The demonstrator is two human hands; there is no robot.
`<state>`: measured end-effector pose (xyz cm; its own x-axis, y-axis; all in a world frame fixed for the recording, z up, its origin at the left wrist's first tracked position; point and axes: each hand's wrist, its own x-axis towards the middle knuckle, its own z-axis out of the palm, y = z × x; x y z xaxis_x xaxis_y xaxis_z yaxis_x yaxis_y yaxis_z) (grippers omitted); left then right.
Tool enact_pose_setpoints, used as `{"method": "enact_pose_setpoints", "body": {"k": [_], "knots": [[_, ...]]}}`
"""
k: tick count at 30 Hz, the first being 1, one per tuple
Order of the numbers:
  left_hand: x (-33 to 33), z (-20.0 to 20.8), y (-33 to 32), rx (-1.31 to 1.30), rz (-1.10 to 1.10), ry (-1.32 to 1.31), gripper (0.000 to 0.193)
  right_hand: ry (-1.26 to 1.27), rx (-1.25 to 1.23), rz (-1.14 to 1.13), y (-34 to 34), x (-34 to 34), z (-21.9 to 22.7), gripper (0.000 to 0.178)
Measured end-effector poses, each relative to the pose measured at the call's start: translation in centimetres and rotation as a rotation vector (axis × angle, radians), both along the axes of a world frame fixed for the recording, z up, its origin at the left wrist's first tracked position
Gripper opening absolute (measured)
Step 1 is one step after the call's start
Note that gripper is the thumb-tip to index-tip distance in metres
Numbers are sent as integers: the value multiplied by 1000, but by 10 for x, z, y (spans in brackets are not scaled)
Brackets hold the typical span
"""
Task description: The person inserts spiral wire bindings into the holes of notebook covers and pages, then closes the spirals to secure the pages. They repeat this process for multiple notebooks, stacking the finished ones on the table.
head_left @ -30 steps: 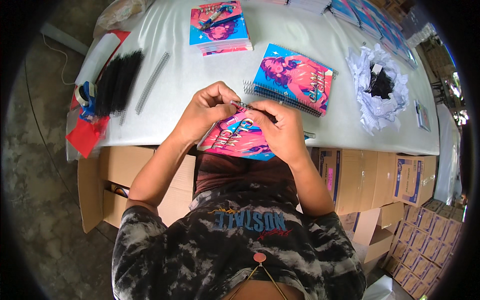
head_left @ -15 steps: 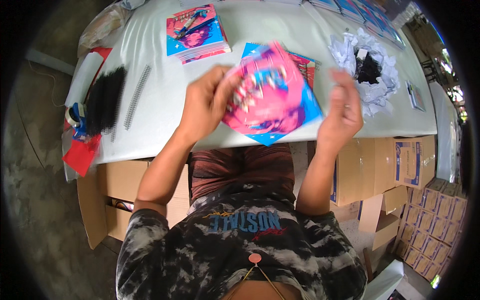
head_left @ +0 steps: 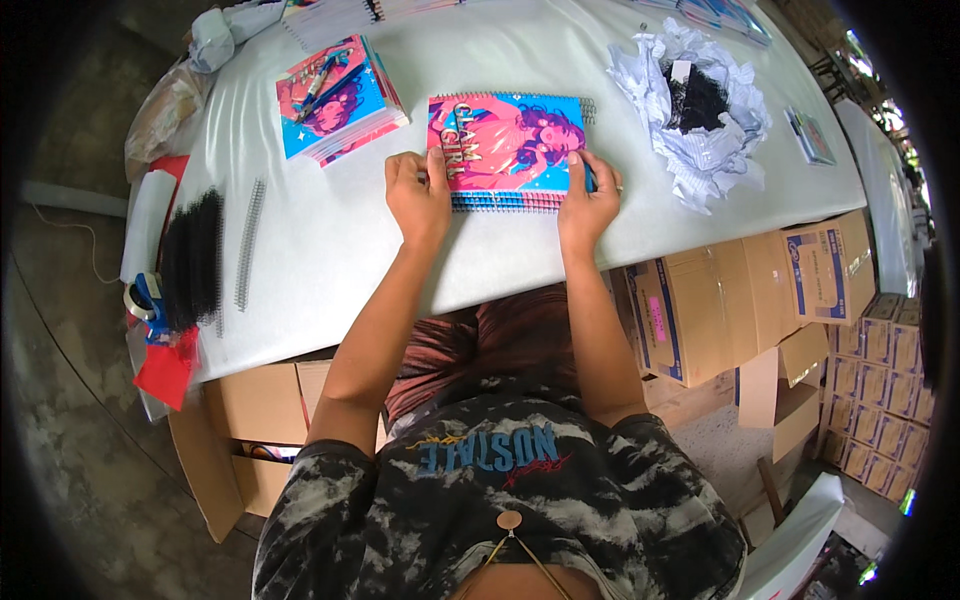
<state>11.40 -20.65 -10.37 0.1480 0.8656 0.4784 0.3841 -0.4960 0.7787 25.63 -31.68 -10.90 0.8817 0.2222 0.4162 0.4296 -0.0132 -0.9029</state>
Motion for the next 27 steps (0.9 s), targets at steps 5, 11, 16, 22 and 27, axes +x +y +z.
{"method": "enact_pose_setpoints", "body": {"k": [5,11,16,22,27], "knots": [[-7,14,10,151,-34,157,19,5,-35,-26,-1,3,-5,22],[-42,52,80,596,162,547,27,-114,-59,-108,-6,-1,-2,32],[-76,68,135,425,-113,647,19,-153,-49,-123,-5,-7,5,40],[-86,162,116,519,13,-21,23,-125,200,250,-6,-21,30,48],[-135,158,26,138,-293,-138,21,349,586,750,8,-66,100,49]]}}
